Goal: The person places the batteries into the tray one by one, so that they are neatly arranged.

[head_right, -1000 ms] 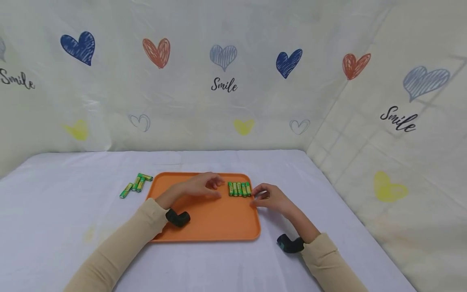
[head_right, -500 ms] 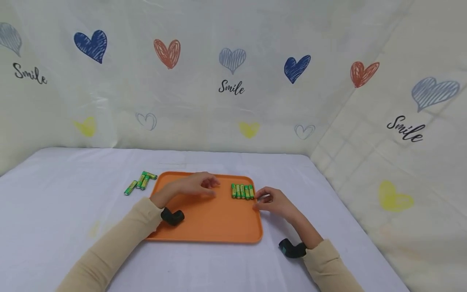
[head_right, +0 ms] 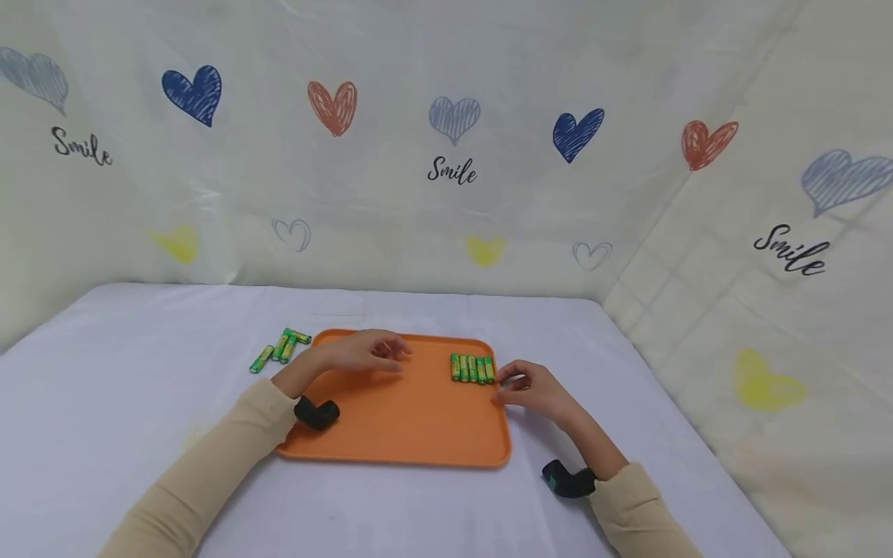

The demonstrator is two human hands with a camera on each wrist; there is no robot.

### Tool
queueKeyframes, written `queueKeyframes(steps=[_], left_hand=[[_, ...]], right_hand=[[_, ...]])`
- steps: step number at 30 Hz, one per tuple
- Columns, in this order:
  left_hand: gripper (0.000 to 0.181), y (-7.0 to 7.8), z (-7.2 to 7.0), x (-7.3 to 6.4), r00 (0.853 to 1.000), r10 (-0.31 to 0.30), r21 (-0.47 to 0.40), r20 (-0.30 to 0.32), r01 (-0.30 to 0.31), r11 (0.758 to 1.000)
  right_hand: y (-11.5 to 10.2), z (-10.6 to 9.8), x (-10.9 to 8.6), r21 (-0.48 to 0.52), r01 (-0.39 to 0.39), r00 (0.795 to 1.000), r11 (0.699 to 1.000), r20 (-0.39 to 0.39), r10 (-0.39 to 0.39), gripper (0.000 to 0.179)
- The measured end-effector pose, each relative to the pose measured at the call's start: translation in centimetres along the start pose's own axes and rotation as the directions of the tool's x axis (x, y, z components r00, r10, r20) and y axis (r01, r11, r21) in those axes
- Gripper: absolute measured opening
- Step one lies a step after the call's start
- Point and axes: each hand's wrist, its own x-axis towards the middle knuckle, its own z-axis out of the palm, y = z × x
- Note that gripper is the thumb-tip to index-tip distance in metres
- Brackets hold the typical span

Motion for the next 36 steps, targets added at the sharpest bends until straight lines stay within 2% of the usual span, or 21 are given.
queueKeyframes(steps=[11,18,25,36], left_hand=[[0.035,-1.3,-1.1,-2.1,0.998,0.008,-0.020,-0.058,-0.010,1.000],[0.035,-1.3,-2.1,-3.6,0.996,-0.016,-0.005,-0.093,0.016,1.000],[0.034,-1.6,-2.5,-4.1,0.993,0.019,-0.004,-0.120,-0.019,1.000],[0.033,-2.5,-3.7,-5.7,0.986,0.050,0.028,-0.162,-0.046,0.999]], right_hand=[[-0.1,0.2,-0.2,0.015,0.013,1.000,1.000,0.016,-0.013,0.039],[-0.1,0.2,-0.2,-0.006,0.011,1.000,1.000,0.008,-0.011,0.039],[0.1,0.0,-0.1,-0.021,0.019,1.000,1.000,0.012,-0.019,0.039],[0.7,-0.2,0.4,-0.019,0.018,1.000,1.000,-0.003,-0.018,0.039]])
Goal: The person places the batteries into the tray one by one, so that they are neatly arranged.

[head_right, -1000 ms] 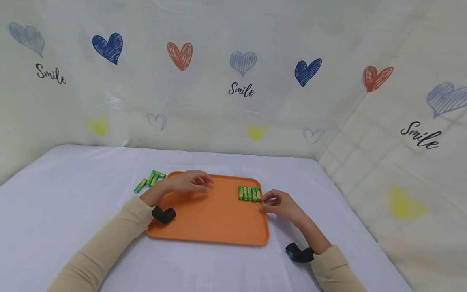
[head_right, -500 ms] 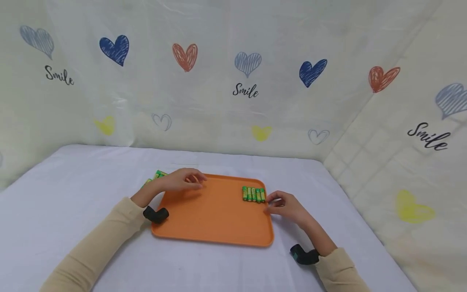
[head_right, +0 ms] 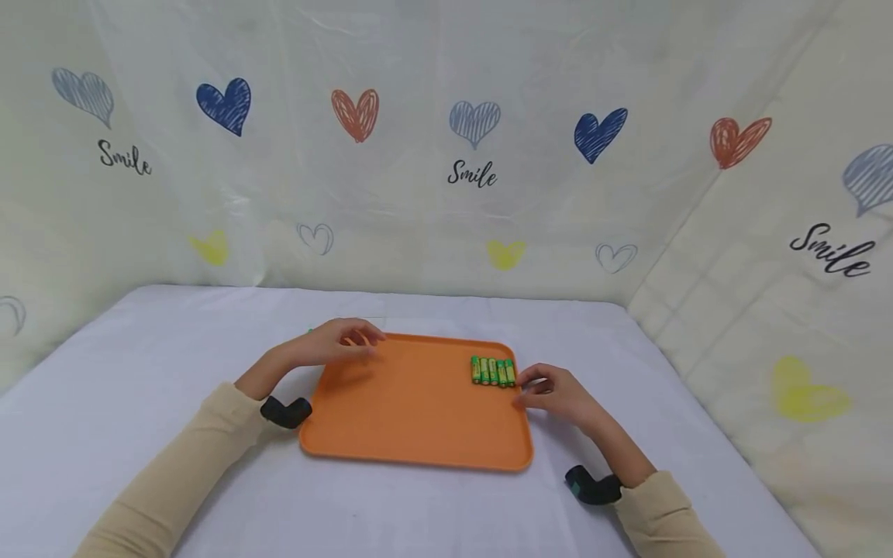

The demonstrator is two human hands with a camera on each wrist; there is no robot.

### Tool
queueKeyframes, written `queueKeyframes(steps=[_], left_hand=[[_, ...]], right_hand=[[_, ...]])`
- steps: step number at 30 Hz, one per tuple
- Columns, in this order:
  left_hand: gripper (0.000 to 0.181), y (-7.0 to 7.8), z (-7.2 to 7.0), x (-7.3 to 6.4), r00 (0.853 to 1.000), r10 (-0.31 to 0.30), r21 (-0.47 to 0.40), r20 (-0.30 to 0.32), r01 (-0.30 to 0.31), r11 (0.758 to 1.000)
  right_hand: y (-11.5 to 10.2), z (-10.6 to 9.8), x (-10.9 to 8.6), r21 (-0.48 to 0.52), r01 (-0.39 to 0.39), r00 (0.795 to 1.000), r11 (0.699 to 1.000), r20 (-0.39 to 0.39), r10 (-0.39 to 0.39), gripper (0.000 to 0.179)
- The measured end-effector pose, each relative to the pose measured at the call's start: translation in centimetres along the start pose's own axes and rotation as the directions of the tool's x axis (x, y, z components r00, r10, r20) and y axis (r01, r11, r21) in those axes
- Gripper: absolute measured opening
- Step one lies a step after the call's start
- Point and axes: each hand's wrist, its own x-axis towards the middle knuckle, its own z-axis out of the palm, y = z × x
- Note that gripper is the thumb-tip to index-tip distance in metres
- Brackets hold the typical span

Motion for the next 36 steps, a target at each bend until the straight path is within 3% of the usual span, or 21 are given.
queueKeyframes(steps=[18,36], left_hand=[[0.031,-1.9,-2.1,-3.5,0.993,-0.090,0.014,-0.074,0.091,0.996],[0.037,-3.9,-4.8,-7.7,0.971,-0.202,0.058,-0.126,0.210,0.976]], right_hand=[[0.0,-0.1,-0.2,-0.004,0.007,1.000,1.000,0.007,-0.007,0.040],[-0.4,0.1,-0.4,0.006,0.018,1.000,1.000,0.021,-0.019,0.040]])
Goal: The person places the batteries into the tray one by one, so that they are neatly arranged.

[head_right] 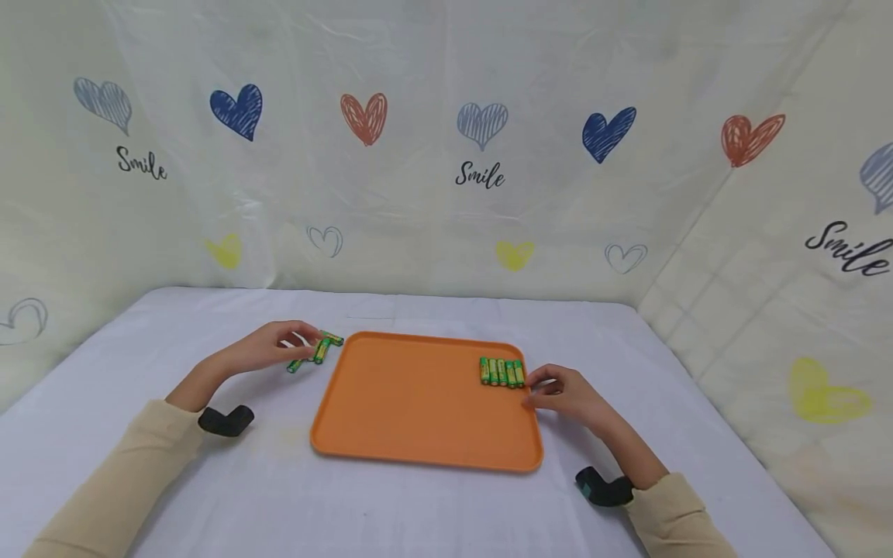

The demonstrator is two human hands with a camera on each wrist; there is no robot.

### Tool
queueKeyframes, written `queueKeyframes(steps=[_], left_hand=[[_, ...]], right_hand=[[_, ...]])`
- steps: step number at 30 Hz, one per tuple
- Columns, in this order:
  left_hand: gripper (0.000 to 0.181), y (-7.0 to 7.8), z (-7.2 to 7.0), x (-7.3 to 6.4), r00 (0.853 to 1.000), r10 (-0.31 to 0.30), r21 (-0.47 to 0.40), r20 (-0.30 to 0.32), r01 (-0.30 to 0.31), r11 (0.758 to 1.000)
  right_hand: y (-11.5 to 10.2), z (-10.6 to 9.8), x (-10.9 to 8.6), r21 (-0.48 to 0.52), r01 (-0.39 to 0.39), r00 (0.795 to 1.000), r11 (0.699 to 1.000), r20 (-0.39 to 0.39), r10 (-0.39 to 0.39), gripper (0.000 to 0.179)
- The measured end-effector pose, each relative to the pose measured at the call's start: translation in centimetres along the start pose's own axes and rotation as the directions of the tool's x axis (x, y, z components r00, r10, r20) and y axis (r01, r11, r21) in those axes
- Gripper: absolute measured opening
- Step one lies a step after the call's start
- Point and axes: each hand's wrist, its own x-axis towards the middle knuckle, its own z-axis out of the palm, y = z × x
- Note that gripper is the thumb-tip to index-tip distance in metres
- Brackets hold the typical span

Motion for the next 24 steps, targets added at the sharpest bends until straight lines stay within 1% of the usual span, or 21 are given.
queueKeyframes(steps=[7,12,16,20,24], left_hand=[[0.041,-0.9,-0.6,-0.9,1.000,-0.015,0.006,-0.010,0.015,1.000],[0.045,-1.5,-0.4,-1.5,1.000,-0.011,-0.028,0.001,0.011,1.000],[0.050,-1.7,-0.4,-1.9,1.000,-0.009,-0.039,0.017,0.010,0.999],[0.055,-1.9,-0.5,-2.0,0.999,-0.036,-0.020,0.037,0.036,0.999],[0.061,-2.1,-0.5,-1.9,0.998,-0.041,-0.003,0.056,0.041,0.999]], right_hand=[[0.0,0.0,0.3,0.005,-0.023,1.000,1.000,-0.002,0.023,0.041],[0.1,0.0,0.4,-0.002,-0.026,1.000,1.000,-0.009,0.026,0.042],[0.2,0.0,0.4,-0.004,-0.029,1.000,1.000,-0.011,0.029,0.042],[0.3,0.0,0.4,-0.007,-0.032,0.999,0.999,-0.008,0.032,0.041],[0.2,0.0,0.4,-0.008,-0.031,0.999,0.999,-0.005,0.031,0.040]])
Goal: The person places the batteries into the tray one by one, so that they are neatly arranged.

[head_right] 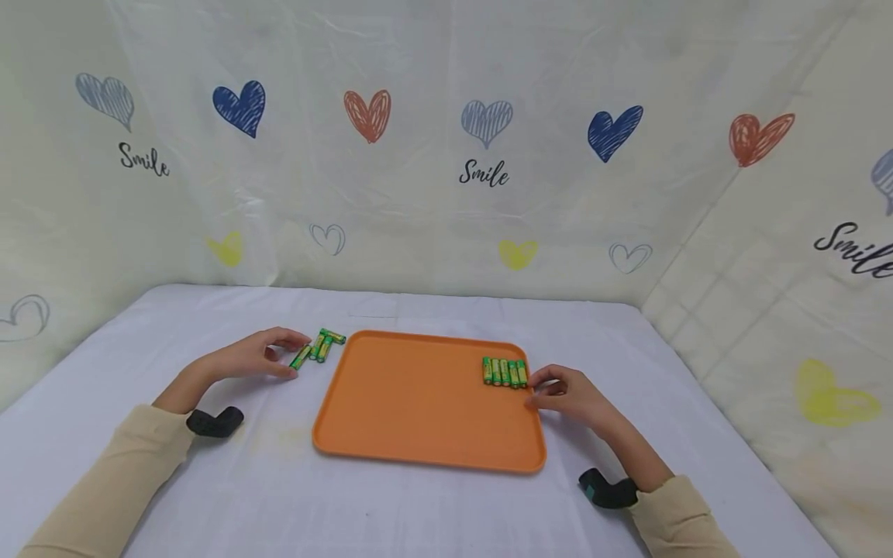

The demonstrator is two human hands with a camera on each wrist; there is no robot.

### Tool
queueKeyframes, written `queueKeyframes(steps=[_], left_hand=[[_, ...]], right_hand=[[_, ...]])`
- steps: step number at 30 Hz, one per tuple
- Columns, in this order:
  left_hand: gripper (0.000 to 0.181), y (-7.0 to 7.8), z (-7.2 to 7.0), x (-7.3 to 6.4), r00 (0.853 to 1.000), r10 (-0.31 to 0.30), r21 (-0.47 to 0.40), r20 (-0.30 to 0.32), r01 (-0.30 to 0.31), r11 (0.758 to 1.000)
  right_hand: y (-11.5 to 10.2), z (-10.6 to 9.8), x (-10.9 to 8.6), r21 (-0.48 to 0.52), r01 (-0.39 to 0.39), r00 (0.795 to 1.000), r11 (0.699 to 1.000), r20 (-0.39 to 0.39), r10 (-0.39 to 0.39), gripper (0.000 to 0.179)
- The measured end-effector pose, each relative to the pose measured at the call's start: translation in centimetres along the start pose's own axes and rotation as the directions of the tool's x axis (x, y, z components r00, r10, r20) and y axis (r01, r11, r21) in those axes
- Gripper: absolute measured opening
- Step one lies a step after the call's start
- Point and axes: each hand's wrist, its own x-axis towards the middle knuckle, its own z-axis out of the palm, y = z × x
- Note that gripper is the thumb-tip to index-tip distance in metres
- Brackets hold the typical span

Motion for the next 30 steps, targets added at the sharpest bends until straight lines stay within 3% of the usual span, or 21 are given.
queueKeyframes(steps=[10,17,30], left_hand=[[0.061,0.30,0.00,-0.55,0.998,0.067,0.010,-0.008,-0.067,0.998],[0.059,0.28,0.15,-0.26,1.000,-0.019,-0.014,-0.006,0.019,1.000],[0.057,0.42,0.14,-0.05,0.998,-0.053,0.003,-0.032,0.054,0.999]], right_hand=[[0.06,0.03,-0.01,-0.010,-0.002,1.000,1.000,-0.012,0.002,0.040],[0.04,-0.01,-0.05,-0.003,0.000,1.000,1.000,-0.009,0.000,0.041],[-0.07,0.02,-0.07,-0.004,0.003,1.000,1.000,-0.015,-0.003,0.040]])
